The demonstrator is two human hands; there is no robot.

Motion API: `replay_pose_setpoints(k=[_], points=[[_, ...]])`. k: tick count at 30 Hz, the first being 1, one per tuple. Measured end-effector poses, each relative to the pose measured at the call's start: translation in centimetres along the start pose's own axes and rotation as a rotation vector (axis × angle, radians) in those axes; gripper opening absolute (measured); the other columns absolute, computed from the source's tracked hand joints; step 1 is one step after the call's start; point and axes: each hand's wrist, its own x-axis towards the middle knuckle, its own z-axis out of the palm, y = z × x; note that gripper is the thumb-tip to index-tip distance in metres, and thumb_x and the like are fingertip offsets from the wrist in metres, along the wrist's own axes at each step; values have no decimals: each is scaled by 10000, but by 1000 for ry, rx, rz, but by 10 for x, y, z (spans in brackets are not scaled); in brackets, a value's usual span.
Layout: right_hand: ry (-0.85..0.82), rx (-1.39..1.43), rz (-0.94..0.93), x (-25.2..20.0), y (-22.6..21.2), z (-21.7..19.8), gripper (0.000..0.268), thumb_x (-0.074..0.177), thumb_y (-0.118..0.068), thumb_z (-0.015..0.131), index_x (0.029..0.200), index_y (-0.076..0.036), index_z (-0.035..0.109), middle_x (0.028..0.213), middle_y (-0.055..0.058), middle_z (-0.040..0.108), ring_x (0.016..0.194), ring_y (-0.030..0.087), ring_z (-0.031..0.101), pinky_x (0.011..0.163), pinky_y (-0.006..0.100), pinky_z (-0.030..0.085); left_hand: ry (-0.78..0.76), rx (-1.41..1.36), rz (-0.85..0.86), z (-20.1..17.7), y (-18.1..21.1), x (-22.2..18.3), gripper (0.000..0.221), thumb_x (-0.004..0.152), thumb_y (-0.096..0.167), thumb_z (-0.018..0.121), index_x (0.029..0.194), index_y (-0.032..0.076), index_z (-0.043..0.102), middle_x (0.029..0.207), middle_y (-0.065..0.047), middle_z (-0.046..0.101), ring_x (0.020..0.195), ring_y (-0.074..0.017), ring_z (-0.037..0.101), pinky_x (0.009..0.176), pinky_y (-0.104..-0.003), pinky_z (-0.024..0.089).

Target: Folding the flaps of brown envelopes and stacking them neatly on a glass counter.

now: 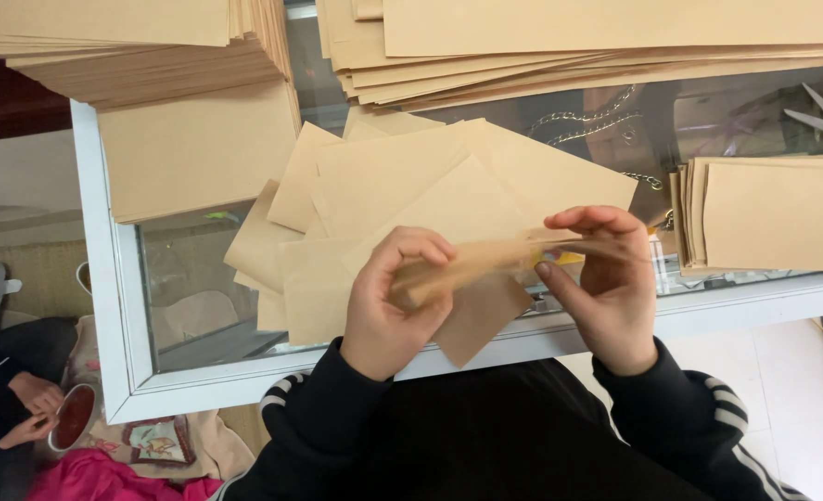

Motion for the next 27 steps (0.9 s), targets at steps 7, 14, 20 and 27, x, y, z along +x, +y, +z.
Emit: replay_pose_setpoints(k=[7,14,20,27], points=[[-3,32,202,-7,12,-1,719,781,122,809,1393,27,443,1368,212,629,1322,281,615,1063,357,516,29,138,32,-1,-3,-1,278,874,-56,720,1085,84,604,1176,-137,694,1175,-332,672,1035,-472,510],[-14,-15,112,-4,0,1,305,1005,84,591,1288,26,491,1258,236,672,1279,323,648,1085,430,504,22,10,32,9,-5,-5,60,1003,-18,582,1025,37,575,1092,-166,670,1102,-307,663,961,-423,540],[67,-114,85,-1,-9,-37,133,1084,19,552,1212,-14,571,1151,166,710,1088,251,713,991,353,561,43,40,27,14,11,-5,15,1050,59,545,1061,52,554,1114,-150,653,1080,-270,658,996,-374,519],[489,-520,36,13,-15,-222,355,1175,-2,590,1511,-109,550,1337,43,638,1207,85,612,1103,222,524,237,102,-4,-15,18,-4,61,1068,-3,560,1101,49,560,1161,-139,647,1036,-192,660,1004,-296,552]])
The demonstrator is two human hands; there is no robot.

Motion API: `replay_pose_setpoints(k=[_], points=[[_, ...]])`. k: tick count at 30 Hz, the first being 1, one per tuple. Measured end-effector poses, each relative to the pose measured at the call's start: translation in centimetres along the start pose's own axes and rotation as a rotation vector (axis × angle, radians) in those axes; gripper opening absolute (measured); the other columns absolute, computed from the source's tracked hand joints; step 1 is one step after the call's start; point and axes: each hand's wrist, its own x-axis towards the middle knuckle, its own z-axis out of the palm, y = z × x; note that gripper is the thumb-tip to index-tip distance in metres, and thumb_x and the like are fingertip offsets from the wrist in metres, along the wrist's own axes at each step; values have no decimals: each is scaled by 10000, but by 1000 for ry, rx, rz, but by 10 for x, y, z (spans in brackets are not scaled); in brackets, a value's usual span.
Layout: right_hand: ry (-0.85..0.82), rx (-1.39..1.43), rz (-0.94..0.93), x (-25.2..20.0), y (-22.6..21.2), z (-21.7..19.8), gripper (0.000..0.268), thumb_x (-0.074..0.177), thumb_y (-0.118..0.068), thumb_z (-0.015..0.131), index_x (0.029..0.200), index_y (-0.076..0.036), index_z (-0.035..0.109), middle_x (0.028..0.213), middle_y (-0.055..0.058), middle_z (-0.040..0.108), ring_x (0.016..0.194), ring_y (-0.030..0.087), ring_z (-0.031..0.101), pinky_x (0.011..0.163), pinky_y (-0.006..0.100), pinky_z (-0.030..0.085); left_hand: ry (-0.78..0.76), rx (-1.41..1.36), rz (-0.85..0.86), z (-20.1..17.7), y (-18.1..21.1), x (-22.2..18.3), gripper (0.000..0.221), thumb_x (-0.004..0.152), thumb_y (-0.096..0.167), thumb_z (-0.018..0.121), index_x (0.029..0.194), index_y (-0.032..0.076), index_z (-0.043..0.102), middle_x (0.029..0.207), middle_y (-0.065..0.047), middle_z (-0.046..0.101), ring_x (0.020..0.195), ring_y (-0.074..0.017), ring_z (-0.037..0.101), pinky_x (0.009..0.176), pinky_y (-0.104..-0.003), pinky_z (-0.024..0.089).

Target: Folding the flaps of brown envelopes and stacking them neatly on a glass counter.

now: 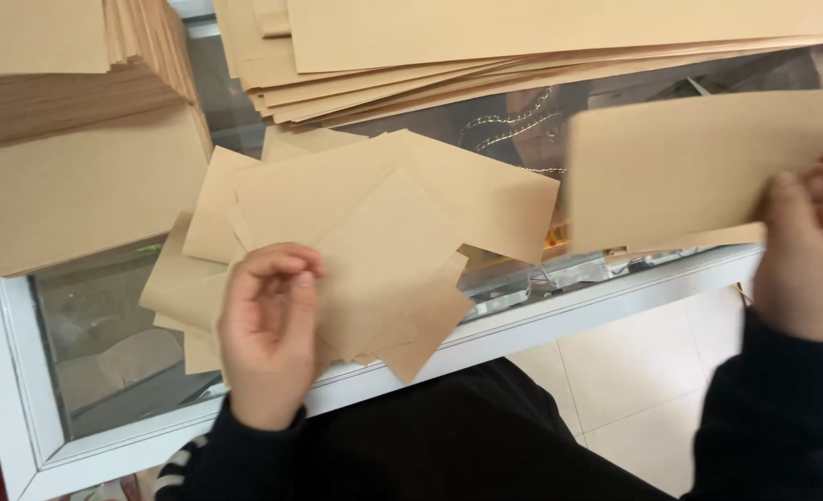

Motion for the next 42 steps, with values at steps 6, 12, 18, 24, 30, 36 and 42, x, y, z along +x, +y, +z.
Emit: replay_pose_setpoints(k=[6,12,18,24,30,36,42], points=[[11,-275,261,45,141,-90,453,1055,-32,575,1494,-141,549,1088,8,634,817,80,538,661,240,423,73,56,-107,-29,-14,-2,65,1100,-12,556,1087,49,572,1151,-135,672,971,-177,668,978,-280,568],[-76,-499,158,36,118,-68,398,1039,-13,591,1433,-5,646,1209,167,718,978,217,673,830,337,549,37,313,-85,-29,-2,-1,83,1092,16,564,1080,56,636,1104,-62,722,1056,-154,686,996,-278,547],[-14,-529,-228,13,51,-1,343,1133,8,589,1458,114,613,1352,230,641,1136,320,570,1010,417,450,-123,1009,50,-37,-7,-5,355,978,454,656,1245,220,680,1299,-15,659,1228,-304,573,1022,-492,351],[-410,-273,-313,-40,-62,131,255,1042,74,676,1286,6,711,1152,149,692,810,211,537,704,342,417,-219,1262,-63,-24,-26,-18,926,719,663,853,1426,140,560,1300,-106,519,1194,-373,497,1010,-524,365],[-616,-261,-325,-83,-123,202,330,936,-172,777,1260,-230,743,1257,-71,721,1206,176,639,1050,333,356,-309,1147,-143,-19,-34,-19,853,679,432,942,1362,81,571,1169,-80,483,1125,-343,462,1061,-502,255],[-583,-141,-340,-88,-112,205,991,818,-69,903,1628,7,338,1542,254,458,1323,432,518,1099,525,365,-307,977,66,-19,-22,-24,179,871,158,773,998,238,675,1013,53,538,1011,-237,563,975,-425,375],[-723,56,51,-83,-94,190,124,942,-22,793,1040,-94,769,1056,29,787,1100,178,742,1089,346,494,-305,712,53,-17,-16,-31,609,716,597,855,1142,189,703,1059,-10,654,1066,-282,634,998,-431,376]])
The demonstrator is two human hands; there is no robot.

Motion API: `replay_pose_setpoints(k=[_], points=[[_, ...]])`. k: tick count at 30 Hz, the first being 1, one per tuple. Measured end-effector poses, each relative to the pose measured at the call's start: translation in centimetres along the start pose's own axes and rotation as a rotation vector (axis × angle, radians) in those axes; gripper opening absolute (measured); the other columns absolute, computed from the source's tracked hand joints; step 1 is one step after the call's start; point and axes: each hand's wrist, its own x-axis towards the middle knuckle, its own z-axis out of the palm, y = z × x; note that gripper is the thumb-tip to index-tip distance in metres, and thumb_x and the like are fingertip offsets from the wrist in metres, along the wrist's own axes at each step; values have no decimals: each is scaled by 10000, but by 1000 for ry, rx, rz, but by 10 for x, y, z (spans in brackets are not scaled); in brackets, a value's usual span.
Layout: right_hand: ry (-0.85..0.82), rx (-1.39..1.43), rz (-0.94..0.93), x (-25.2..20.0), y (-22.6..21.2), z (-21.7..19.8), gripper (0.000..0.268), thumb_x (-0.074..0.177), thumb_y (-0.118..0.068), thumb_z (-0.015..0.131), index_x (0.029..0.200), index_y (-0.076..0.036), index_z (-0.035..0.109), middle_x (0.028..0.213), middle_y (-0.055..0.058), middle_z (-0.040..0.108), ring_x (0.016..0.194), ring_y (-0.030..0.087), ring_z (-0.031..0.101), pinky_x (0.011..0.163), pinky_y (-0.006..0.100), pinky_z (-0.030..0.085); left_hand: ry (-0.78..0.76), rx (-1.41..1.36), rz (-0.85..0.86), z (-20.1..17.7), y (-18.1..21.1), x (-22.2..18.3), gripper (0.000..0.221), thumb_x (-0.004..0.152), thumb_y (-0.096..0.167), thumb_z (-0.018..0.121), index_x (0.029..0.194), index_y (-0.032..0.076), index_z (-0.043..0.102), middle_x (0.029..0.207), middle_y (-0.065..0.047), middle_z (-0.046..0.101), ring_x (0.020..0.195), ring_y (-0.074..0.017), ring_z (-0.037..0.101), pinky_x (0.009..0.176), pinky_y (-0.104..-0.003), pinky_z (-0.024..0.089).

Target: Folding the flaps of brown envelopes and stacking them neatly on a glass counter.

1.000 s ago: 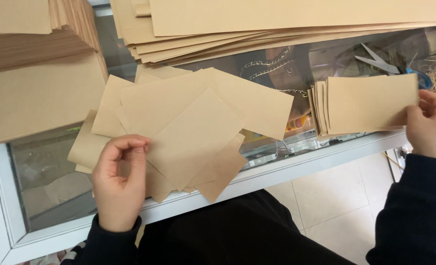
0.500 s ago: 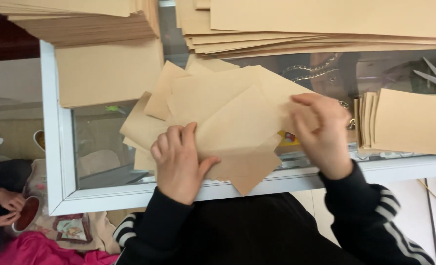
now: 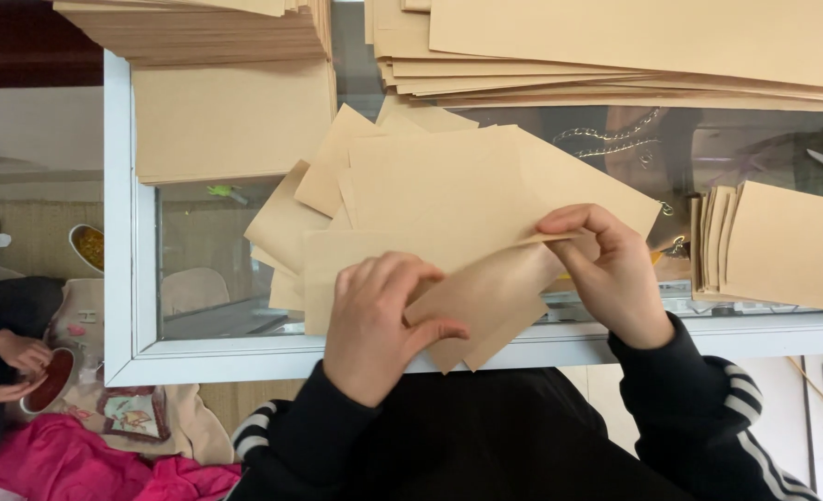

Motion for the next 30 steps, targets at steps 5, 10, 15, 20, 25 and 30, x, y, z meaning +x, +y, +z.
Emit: replay_pose_setpoints(k=[5,10,15,20,25,30], points=[[16,-1,-71,-4,14,-14,100,969,14,770,1010,-68,730,1044,82,755,1052,212,719,1073,360,497,-193,232,-157,-28,-20,3,1077,550,362,1005,1467,67,523,1298,-144,504,1215,-396,473,1057,-514,302],[-16,-31,-31,-9,3,-20,73,1087,-63,601,1053,-113,641,1162,41,695,1135,168,664,1068,302,483,3,448,-129,-5,-42,4,698,815,592,815,1305,127,636,1224,-82,548,1065,-340,541,918,-494,433],[-86,-81,-161,-9,-1,-16,124,1061,3,577,1066,-105,637,1149,65,710,1135,204,684,1070,331,495,96,508,-189,15,-41,8,799,625,684,942,1149,169,629,1088,-48,545,1046,-301,536,875,-427,404],[-94,-120,-223,-9,-4,-12,145,1040,26,579,1060,-108,631,1162,75,692,1133,214,670,1075,356,475,84,544,-208,28,-48,9,702,573,653,968,1018,217,646,1005,-35,558,964,-307,532,823,-449,377],[-66,-119,-292,-6,-2,-11,96,1066,-67,629,1124,-144,627,1424,177,529,1418,281,504,1239,434,384,0,333,-223,11,-39,11,503,693,365,965,1005,241,590,1055,-19,573,1010,-319,548,848,-462,407],[-46,186,-80,-11,-7,-16,210,955,108,556,999,-93,601,1485,194,644,1350,226,634,1046,298,505,-214,-272,-133,-29,-3,13,279,775,-71,638,931,161,628,937,16,705,840,-171,688,787,-312,529]])
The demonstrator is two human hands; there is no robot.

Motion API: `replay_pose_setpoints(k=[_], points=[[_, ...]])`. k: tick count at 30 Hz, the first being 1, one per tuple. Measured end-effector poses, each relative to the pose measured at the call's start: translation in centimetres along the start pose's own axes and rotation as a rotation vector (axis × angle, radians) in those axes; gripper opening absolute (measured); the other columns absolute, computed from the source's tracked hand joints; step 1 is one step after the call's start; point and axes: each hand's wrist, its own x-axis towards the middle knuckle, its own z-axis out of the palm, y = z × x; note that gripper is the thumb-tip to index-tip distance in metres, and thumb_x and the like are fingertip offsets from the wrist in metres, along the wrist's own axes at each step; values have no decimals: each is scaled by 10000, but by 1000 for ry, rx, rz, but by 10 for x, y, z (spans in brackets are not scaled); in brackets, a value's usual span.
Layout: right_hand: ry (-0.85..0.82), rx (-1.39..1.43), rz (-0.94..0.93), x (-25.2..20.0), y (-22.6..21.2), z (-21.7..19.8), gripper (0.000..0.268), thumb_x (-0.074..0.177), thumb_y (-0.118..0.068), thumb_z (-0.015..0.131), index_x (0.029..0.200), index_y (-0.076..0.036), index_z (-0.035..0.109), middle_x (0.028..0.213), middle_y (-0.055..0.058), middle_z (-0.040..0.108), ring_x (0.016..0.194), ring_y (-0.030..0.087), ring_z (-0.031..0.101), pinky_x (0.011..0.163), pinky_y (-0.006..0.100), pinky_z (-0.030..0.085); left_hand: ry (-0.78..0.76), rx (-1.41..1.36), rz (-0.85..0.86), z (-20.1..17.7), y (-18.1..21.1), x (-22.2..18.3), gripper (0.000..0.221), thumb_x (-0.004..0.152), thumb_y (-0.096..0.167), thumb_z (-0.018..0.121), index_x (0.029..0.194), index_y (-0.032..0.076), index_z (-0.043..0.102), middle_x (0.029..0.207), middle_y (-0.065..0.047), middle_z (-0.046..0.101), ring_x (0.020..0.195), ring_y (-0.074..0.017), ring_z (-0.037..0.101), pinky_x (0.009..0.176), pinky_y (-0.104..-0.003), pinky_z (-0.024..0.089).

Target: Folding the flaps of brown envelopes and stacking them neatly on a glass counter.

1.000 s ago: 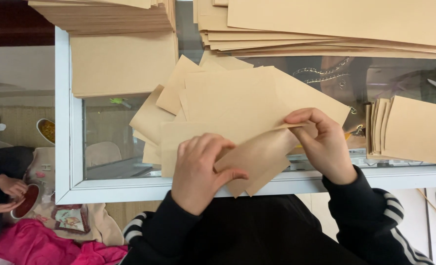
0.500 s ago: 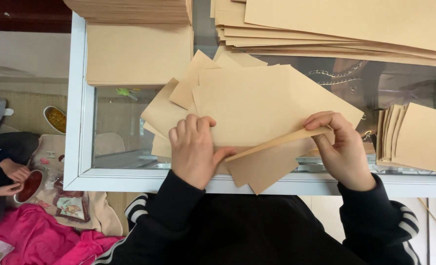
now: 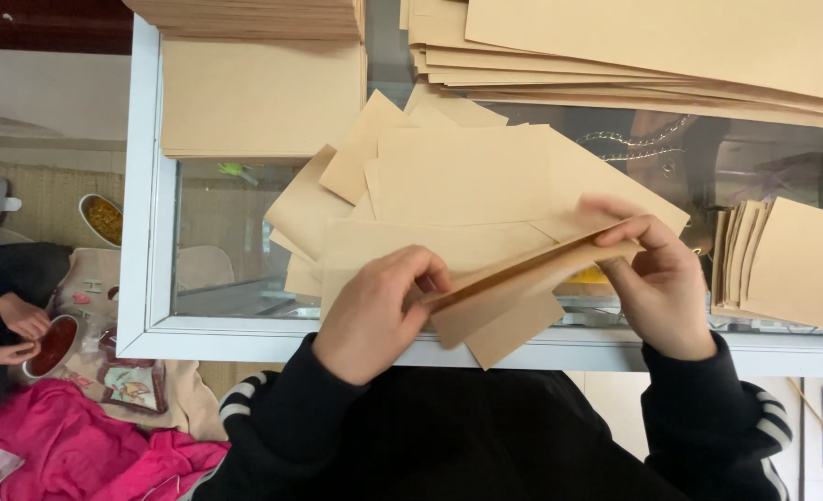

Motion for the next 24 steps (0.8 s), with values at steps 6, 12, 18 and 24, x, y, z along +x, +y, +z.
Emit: replay_pose_setpoints(k=[6,12,18,24], points=[[-36,332,-81,-16,20,-18,474,1000,51,637,1350,-130,373,1000,223,718,1036,304,712,1041,410,576,14,-133,82,-31,-3,4,407,960,451,648,1115,82,726,1086,-45,765,1036,-186,711,935,-311,535],[-71,229,-53,-32,15,-25,109,979,-22,691,1079,-44,653,992,132,766,1065,253,761,983,347,648,154,785,20,-40,-44,11,712,735,553,882,1316,209,657,1316,44,611,1118,-324,501,893,-495,368],[-121,320,-136,-32,21,-14,97,995,-18,668,1050,-97,656,1029,155,756,1046,288,733,1026,425,629,152,793,-34,-35,-60,12,508,768,432,879,1201,242,695,1096,1,636,1088,-321,533,919,-509,338],[-67,251,-82,-35,12,8,147,1029,-14,625,1043,-158,650,1365,222,631,1187,229,655,1069,318,538,200,482,30,-52,-2,1,194,988,406,691,882,247,725,930,110,704,955,-194,611,926,-424,286]])
